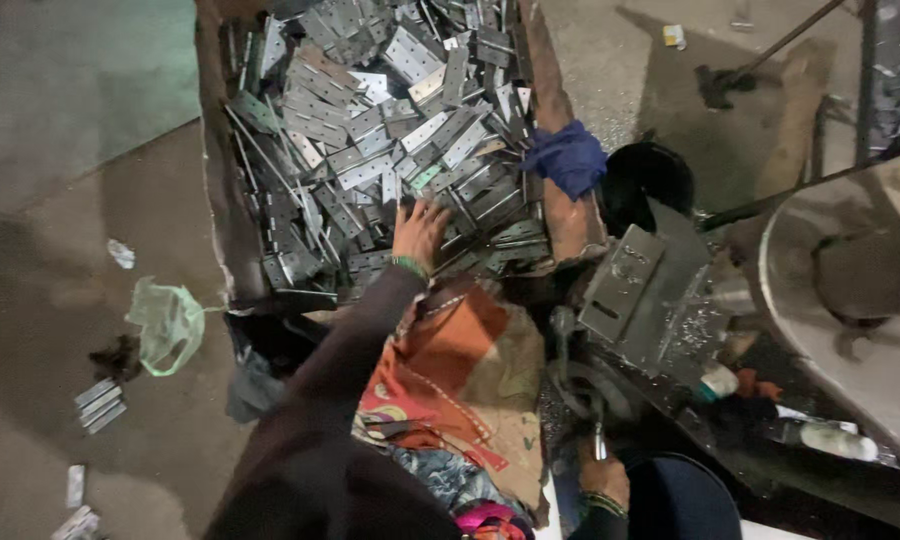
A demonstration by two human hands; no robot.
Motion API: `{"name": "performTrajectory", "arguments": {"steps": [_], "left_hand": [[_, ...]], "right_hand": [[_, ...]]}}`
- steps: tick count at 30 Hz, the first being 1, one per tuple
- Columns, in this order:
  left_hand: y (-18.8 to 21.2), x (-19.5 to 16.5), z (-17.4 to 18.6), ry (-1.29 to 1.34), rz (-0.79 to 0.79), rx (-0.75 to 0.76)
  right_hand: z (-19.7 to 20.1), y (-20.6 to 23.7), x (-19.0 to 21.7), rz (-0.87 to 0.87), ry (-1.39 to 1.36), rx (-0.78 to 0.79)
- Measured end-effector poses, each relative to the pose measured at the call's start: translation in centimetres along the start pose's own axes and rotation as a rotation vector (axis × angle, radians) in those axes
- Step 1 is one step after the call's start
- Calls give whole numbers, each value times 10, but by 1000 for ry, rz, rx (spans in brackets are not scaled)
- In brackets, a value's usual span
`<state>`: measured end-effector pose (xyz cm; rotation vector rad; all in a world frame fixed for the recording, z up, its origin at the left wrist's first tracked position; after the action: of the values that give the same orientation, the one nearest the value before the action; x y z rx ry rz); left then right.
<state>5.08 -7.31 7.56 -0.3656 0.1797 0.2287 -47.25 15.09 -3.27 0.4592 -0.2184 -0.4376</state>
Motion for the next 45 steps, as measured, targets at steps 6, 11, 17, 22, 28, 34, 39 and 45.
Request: {"name": "performTrajectory", "arguments": {"steps": [6, 11, 17, 22, 28, 34, 39, 45], "left_hand": [[-44, -25, -40, -560, -458, 358], [-60, -35, 22, -95, -353, 213], [-22, -131, 82, 593, -211, 171], [23, -252, 45, 949, -34, 318], [60, -309, -8, 630, 106, 361], [105, -307, 7, 534, -373, 392], [102, -311, -15, 415, -366, 225], [93, -323, -8, 461, -338, 129]], "right_hand": [[1, 1, -2, 8, -37, -30], [-9, -7, -6, 53, -100, -64], [-27, -17, -11, 42, -135, -5], [-16, -6, -11, -11, -139, -101], [-5, -1, -7, 13, -161, -118], [7, 0, 5, 53, -157, -22], [61, 13, 20, 192, -87, -72], [32, 24, 12, 115, -48, -181]]}}
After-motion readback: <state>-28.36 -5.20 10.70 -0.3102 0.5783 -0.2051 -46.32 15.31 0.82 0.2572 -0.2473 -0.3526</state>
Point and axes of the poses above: each hand's wrist, its own y-axis away from the middle knuckle, its own z-axis out of the back of the hand, x = y × z, the point moved 7 cm from there along -y, towards the middle knuckle, and after that the axes turned 12 degrees about z, right-handed, at the moved point
